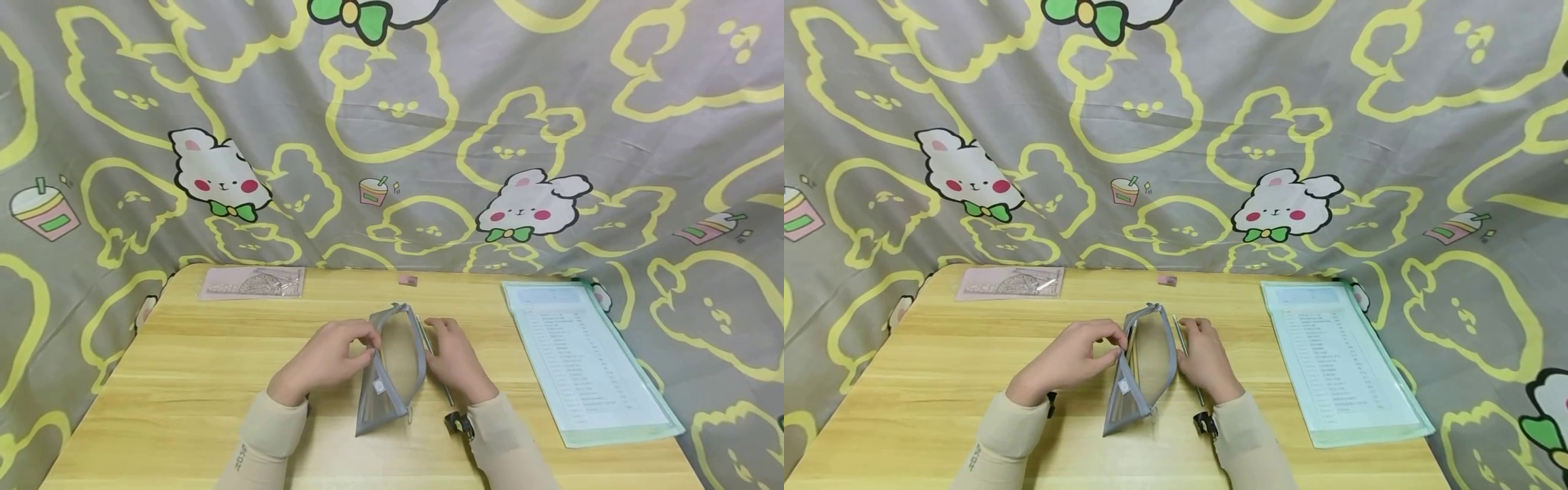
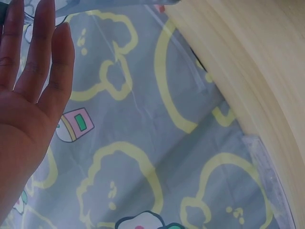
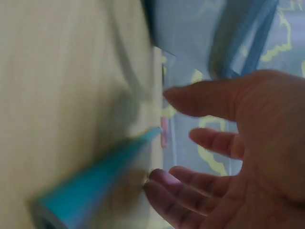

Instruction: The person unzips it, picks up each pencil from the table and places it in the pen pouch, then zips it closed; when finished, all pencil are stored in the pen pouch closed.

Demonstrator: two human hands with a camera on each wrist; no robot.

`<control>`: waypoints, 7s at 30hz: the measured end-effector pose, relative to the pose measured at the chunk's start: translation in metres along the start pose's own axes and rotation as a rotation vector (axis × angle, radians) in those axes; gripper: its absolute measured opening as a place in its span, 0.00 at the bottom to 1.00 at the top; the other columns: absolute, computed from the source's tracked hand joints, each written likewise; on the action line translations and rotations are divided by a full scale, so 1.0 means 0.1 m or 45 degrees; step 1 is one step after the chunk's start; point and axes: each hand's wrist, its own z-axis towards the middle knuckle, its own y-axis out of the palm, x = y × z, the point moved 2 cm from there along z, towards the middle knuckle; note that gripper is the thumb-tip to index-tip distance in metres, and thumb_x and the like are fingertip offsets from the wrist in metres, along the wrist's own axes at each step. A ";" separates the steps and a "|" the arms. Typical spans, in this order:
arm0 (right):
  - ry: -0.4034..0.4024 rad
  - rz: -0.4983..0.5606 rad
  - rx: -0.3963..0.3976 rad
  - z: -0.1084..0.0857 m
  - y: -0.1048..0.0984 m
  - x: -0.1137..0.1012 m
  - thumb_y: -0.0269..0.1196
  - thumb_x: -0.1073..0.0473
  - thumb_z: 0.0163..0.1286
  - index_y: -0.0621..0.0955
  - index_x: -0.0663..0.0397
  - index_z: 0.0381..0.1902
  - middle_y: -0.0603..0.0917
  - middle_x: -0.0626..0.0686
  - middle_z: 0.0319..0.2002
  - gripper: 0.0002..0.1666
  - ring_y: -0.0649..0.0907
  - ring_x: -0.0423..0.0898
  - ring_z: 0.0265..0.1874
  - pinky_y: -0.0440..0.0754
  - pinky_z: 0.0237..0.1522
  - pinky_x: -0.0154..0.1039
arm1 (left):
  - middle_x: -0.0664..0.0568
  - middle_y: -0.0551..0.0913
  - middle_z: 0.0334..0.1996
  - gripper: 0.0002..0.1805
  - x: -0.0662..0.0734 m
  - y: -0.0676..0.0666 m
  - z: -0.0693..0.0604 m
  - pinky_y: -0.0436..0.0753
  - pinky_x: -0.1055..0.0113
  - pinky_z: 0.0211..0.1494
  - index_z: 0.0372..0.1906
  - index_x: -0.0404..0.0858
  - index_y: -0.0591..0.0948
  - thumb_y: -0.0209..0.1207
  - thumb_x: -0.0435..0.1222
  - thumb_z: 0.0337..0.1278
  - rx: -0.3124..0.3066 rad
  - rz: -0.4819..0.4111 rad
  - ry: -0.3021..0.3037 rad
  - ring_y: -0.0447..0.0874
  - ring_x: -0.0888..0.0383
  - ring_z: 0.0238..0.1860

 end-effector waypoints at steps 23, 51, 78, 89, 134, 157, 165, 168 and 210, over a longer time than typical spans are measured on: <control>0.193 0.096 -0.021 -0.02 -0.20 0.07 0.70 0.69 0.57 0.80 0.57 0.43 0.82 0.48 0.27 0.16 0.79 0.42 0.23 0.77 0.28 0.37 | 0.60 0.89 0.39 0.07 0.00 0.01 -0.01 0.87 0.50 0.55 0.41 0.44 0.87 0.64 0.30 0.64 -0.011 0.001 -0.005 0.90 0.53 0.46; 0.173 0.895 -0.231 -0.12 -0.18 -0.51 0.69 0.71 0.66 0.79 0.63 0.37 0.84 0.54 0.31 0.07 0.86 0.43 0.26 0.88 0.32 0.36 | 0.59 0.89 0.39 0.07 0.03 0.04 0.03 0.87 0.50 0.55 0.42 0.45 0.87 0.65 0.30 0.63 -0.028 -0.018 0.010 0.90 0.52 0.45; 0.211 0.897 -0.067 -0.11 0.04 -0.55 0.69 0.67 0.67 0.80 0.62 0.35 0.84 0.54 0.27 0.07 0.86 0.42 0.23 0.83 0.29 0.31 | 0.66 0.86 0.37 0.08 0.06 0.07 0.03 0.88 0.57 0.51 0.41 0.46 0.87 0.66 0.30 0.63 -0.037 0.037 0.042 0.84 0.67 0.40; 0.184 0.798 -0.049 -0.12 0.08 -0.55 0.71 0.66 0.66 0.81 0.59 0.36 0.88 0.53 0.33 0.07 0.87 0.41 0.28 0.83 0.32 0.32 | 0.66 0.86 0.37 0.10 0.07 0.08 0.04 0.88 0.56 0.51 0.40 0.50 0.86 0.66 0.30 0.62 -0.040 0.006 0.059 0.87 0.62 0.42; -0.369 1.180 -0.117 -0.05 -0.48 0.10 0.66 0.71 0.71 0.74 0.72 0.62 0.87 0.41 0.53 0.24 0.86 0.40 0.52 0.86 0.54 0.34 | 0.51 0.90 0.43 0.05 0.12 -0.04 -0.02 0.86 0.63 0.54 0.44 0.42 0.86 0.62 0.31 0.72 -0.041 -0.450 0.178 0.87 0.63 0.44; -0.064 1.178 0.222 -0.07 -0.78 0.55 0.65 0.73 0.71 0.70 0.76 0.50 0.87 0.46 0.43 0.17 0.88 0.38 0.40 0.90 0.42 0.36 | 0.56 0.87 0.51 0.16 -0.16 -0.13 -0.06 0.85 0.52 0.59 0.55 0.48 0.82 0.71 0.38 0.65 -0.012 -0.218 -0.267 0.87 0.57 0.51; 0.011 1.110 0.158 -0.06 -0.77 0.65 0.63 0.76 0.70 0.71 0.75 0.48 0.85 0.46 0.43 0.14 0.88 0.39 0.39 0.91 0.41 0.38 | 0.61 0.89 0.42 0.07 -0.25 -0.08 -0.04 0.87 0.54 0.52 0.47 0.48 0.85 0.66 0.35 0.68 0.107 -0.046 -0.282 0.88 0.61 0.44; 0.011 1.092 0.137 -0.07 -0.77 0.65 0.62 0.77 0.69 0.71 0.75 0.48 0.85 0.46 0.43 0.14 0.88 0.39 0.37 0.91 0.40 0.39 | 0.62 0.89 0.39 0.06 -0.26 -0.07 -0.02 0.86 0.56 0.51 0.46 0.48 0.85 0.67 0.35 0.67 0.132 -0.022 -0.275 0.87 0.63 0.43; -0.402 0.186 0.363 -0.13 -0.92 -0.19 0.74 0.67 0.63 0.84 0.60 0.50 0.88 0.57 0.51 0.17 0.84 0.57 0.54 0.82 0.58 0.59 | 0.62 0.87 0.36 0.05 -0.38 0.00 0.00 0.85 0.63 0.49 0.40 0.48 0.87 0.68 0.34 0.62 0.080 -0.131 -0.252 0.85 0.64 0.42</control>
